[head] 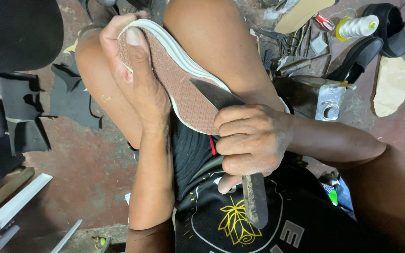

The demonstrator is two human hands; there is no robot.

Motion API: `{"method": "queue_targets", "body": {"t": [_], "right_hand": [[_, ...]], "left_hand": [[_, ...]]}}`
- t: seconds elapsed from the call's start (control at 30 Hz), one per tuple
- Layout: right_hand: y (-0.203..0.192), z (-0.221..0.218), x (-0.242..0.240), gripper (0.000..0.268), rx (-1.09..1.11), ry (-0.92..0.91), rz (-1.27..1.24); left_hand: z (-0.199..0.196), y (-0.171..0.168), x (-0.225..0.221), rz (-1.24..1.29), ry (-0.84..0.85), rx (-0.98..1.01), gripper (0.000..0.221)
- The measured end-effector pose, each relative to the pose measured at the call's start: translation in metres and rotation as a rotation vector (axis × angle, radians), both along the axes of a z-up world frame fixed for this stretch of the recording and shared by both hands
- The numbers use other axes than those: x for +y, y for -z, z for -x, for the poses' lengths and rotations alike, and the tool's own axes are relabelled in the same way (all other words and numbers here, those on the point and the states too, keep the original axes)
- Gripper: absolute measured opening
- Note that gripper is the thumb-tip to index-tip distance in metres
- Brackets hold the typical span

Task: The person attaches a new sole to a white shoe by hand and trims the excess material using a large knife and shears.

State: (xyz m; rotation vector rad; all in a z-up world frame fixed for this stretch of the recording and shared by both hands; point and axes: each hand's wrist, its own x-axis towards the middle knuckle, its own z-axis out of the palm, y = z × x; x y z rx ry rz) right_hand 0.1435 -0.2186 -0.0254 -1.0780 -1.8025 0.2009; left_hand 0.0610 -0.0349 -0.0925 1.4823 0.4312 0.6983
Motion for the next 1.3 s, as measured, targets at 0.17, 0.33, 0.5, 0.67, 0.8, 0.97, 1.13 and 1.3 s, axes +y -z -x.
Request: {"method": "queue_targets", "body": {"t": [0.17, 0.33, 0.5, 0.67, 0.8, 0.97, 1.13, 1.3], "right_hand": [[0.003, 0.004, -0.011, 0.052, 0.070, -0.022, 0.046], [0.005, 0.013, -0.013, 0.046, 0.191, 0.075, -0.019], [0.009, 0.014, -0.008, 0.048, 0.217, 0.127, -0.076], [0.004, 0.017, -0.005, 0.046, 0.298, 0.186, -0.026], [-0.002, 0.018, -0.002, 0.043, 0.317, 0.235, 0.030], [-0.006, 0.020, 0.001, 0.049, 0.534, 0.325, 0.058], [0.002, 0.021, -0.005, 0.051, 0.798, 0.370, 0.003], [0.015, 0.012, -0.010, 0.050, 0.477, 0.174, -0.003]], "left_hand": [[-0.001, 0.005, -0.003, 0.085, -0.015, -0.043, 0.033], [-0.002, 0.009, -0.004, 0.082, -0.024, -0.056, 0.032], [-0.001, 0.009, -0.001, 0.059, -0.011, -0.055, 0.031], [-0.002, 0.007, 0.000, 0.028, -0.017, -0.030, 0.030], [-0.002, 0.008, -0.003, 0.003, -0.012, -0.042, 0.028], [-0.002, 0.011, -0.005, 0.031, 0.000, -0.050, 0.026], [-0.006, 0.012, -0.005, 0.134, -0.014, -0.119, 0.028], [-0.004, 0.010, -0.006, 0.091, -0.045, -0.097, 0.028]]}}
